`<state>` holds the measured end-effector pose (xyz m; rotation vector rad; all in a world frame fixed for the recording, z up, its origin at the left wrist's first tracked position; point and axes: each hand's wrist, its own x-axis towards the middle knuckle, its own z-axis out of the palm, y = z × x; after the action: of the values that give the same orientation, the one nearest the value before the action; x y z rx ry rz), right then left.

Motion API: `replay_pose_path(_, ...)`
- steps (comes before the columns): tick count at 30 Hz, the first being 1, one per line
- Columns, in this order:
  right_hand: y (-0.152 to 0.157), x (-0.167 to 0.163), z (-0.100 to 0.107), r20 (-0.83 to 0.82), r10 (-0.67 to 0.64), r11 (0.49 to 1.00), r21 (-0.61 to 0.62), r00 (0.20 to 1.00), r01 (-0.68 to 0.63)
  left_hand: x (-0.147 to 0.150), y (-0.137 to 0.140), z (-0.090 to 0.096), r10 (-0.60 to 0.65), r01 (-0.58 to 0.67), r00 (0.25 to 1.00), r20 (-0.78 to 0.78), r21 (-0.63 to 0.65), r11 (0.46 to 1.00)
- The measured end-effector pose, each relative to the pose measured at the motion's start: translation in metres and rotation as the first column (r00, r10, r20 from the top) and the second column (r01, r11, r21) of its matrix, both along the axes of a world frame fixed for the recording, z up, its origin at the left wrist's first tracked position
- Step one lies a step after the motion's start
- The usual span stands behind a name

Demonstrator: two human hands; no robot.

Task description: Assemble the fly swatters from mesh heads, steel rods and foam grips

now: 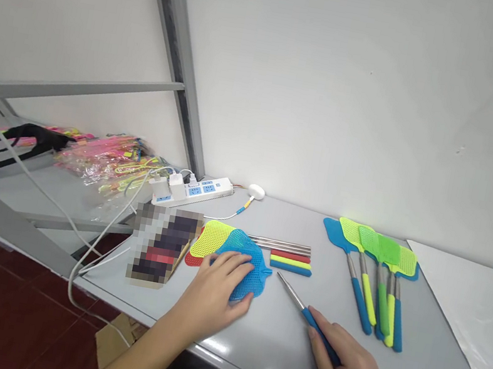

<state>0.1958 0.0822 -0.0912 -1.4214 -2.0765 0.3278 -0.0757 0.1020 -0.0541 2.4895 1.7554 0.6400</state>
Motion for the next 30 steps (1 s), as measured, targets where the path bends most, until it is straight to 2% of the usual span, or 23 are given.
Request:
replay_pose_path(6,-0.0003,0.0002,0.0044,0.006,0.022,0.995,-0.093,1.0,-0.021,-0.0008,0.0,0.0025,-0.004,0.003,0.997,0.079,0.011,1.0)
replay_pose_path(14,0.0019,0.0015,0.0104,-0.02,0.106,0.991,-0.084,0.994,-0.108,-0.0043,0.0016,-0.0015,-0.013,0.017,0.998,0.068,-0.051,0.999)
replay_pose_path(30,-0.001,0.0025,0.0101,-0.044,0.105,0.991,-0.079,0.993,-0.108,-0.0029,0.0015,0.0007,-0.009,0.015,0.996,0.092,-0.056,0.998)
